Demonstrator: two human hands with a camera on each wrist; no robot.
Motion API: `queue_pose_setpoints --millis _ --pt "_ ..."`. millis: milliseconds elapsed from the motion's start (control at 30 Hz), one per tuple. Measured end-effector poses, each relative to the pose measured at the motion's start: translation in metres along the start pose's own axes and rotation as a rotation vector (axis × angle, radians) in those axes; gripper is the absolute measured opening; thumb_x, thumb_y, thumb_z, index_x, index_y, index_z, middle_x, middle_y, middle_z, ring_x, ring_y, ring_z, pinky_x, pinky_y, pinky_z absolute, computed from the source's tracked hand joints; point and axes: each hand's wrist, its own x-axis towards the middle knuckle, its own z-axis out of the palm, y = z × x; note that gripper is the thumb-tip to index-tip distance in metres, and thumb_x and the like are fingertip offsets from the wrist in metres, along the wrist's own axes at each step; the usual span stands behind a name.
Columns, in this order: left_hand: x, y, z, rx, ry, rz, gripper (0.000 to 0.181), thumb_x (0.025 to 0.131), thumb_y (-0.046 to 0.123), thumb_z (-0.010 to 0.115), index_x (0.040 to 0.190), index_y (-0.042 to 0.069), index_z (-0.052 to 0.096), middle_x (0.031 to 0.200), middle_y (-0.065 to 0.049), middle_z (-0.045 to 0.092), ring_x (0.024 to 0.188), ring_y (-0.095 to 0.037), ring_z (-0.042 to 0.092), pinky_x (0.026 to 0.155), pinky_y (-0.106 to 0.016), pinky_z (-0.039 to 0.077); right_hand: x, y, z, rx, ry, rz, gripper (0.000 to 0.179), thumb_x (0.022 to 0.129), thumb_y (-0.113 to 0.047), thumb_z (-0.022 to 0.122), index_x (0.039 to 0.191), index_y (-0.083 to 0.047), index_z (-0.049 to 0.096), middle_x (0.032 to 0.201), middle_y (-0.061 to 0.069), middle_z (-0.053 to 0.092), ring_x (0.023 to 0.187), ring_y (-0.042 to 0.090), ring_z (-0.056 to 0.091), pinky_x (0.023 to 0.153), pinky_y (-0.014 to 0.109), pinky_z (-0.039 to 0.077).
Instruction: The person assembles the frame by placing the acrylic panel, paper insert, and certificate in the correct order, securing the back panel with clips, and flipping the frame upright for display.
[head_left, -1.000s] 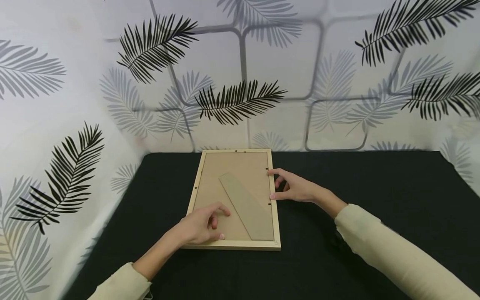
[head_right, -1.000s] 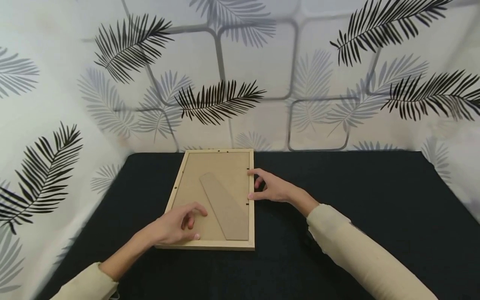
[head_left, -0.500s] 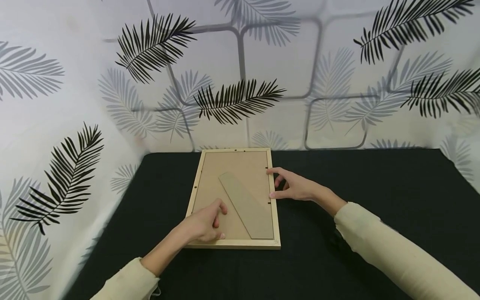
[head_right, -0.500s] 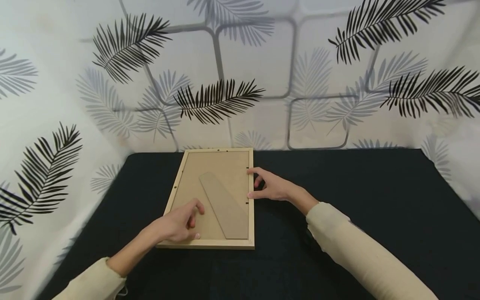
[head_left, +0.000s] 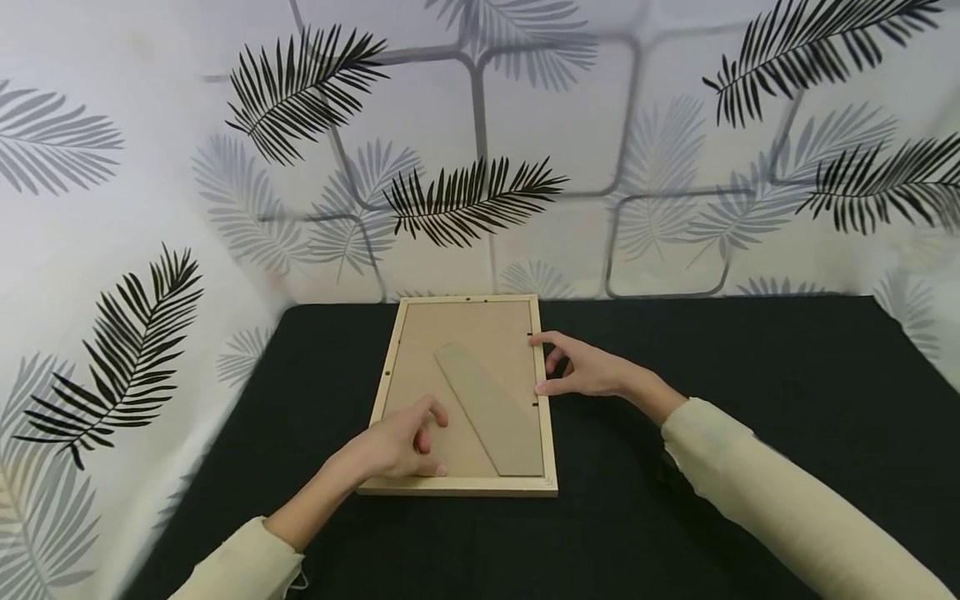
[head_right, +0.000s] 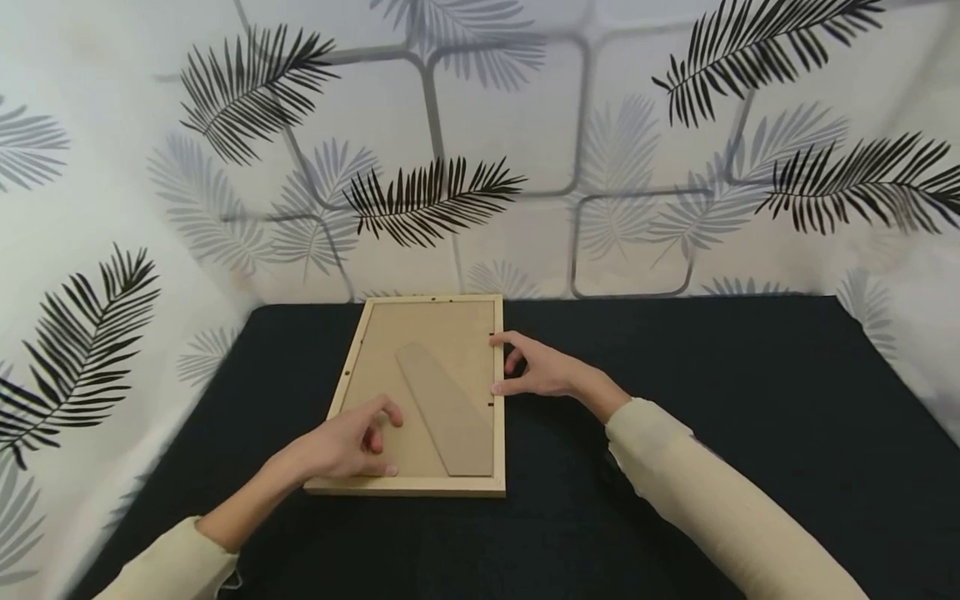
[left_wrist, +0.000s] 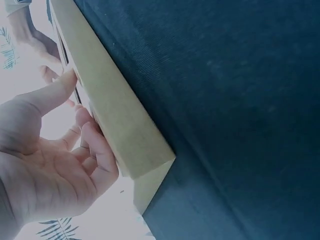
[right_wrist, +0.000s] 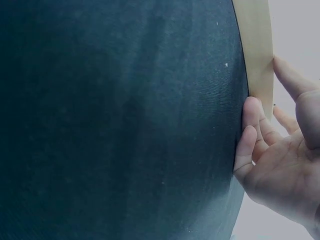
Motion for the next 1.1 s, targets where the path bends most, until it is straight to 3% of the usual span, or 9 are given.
queue_pose_setpoints --millis 167,300,400,467,567,700,867,1100 --pt "-0.01 -0.008 0.0 -0.048 0.062 0.053 0.045 0.085 0.001 0.082 0.121 0.003 0.056 0.085 -0.003 0.058 0.07 -0.014 0.055 0.065 -0.029 0.047 0.004 0.0 -0.002 -0.015 -0.003 0.003 0.079 0.093 -0.017 0.078 0.155 -0.002 0.031 0.11 0.018 0.054 0.07 0.023 0.058 0.067 0.037 0.048" --pt "-0.021 -0.021 -0.005 0.01 0.208 0.081 0.045 0.085 0.001 0.08 0.124 0.004 0.058 0.099 -0.004 0.061 0.086 -0.02 0.058 0.077 -0.037 0.05 0.005 0.002 -0.005 -0.034 0.015 -0.006 0.08 0.091 -0.018 0.08 0.153 -0.002 0.033 0.114 0.02 0.054 0.071 0.024 0.06 0.068 0.038 0.051" --pt "-0.03 -0.036 -0.012 0.073 0.334 0.053 0.046 0.084 0.002 0.08 0.125 0.003 0.059 0.109 -0.011 0.059 0.098 -0.029 0.057 0.086 -0.048 0.047 0.006 0.002 -0.007 -0.036 0.024 -0.009 0.08 0.091 -0.019 0.081 0.153 -0.003 0.034 0.117 0.022 0.053 0.073 0.024 0.061 0.07 0.039 0.051" --pt "-0.036 -0.047 -0.017 0.068 0.367 0.006 0.047 0.086 0.003 0.078 0.127 0.0 0.056 0.114 -0.018 0.057 0.1 -0.035 0.056 0.088 -0.053 0.046 0.007 0.001 -0.007 -0.033 0.026 -0.011 0.08 0.09 -0.019 0.081 0.153 -0.002 0.034 0.118 0.023 0.053 0.072 0.024 0.061 0.069 0.039 0.051" --pt "-0.041 -0.061 -0.021 -0.006 0.333 -0.095 0.052 0.093 0.009 0.074 0.136 -0.005 0.048 0.119 -0.023 0.055 0.103 -0.037 0.059 0.087 -0.052 0.05 0.007 0.001 -0.006 -0.021 0.031 -0.01 0.08 0.09 -0.019 0.081 0.153 -0.002 0.035 0.118 0.022 0.052 0.069 0.024 0.06 0.068 0.039 0.051" --pt "-0.041 -0.068 -0.021 -0.091 0.27 -0.184 0.055 0.097 0.017 0.071 0.141 -0.006 0.047 0.12 -0.02 0.059 0.103 -0.034 0.063 0.081 -0.046 0.054 0.004 0.002 -0.004 -0.004 0.042 -0.024 0.079 0.09 -0.018 0.081 0.152 0.0 0.035 0.118 0.021 0.052 0.07 0.024 0.059 0.068 0.039 0.05" --pt "-0.033 -0.066 -0.021 -0.142 0.252 -0.198 0.056 0.097 0.02 0.072 0.14 -0.007 0.049 0.116 -0.018 0.061 0.095 -0.029 0.066 0.072 -0.041 0.056 0.0 0.002 -0.001 0.002 0.076 -0.046 0.08 0.09 -0.018 0.081 0.152 0.001 0.035 0.116 0.02 0.055 0.077 0.025 0.061 0.073 0.04 0.051" --pt "-0.026 -0.068 -0.019 -0.235 0.238 -0.232 0.054 0.097 0.01 0.069 0.142 -0.009 0.045 0.113 -0.021 0.059 0.083 -0.024 0.069 0.063 -0.037 0.059 -0.004 0.003 0.007 -0.027 0.156 -0.016 0.084 0.089 -0.024 0.081 0.152 0.003 0.032 0.113 0.016 0.06 0.081 0.022 0.064 0.079 0.042 0.053"
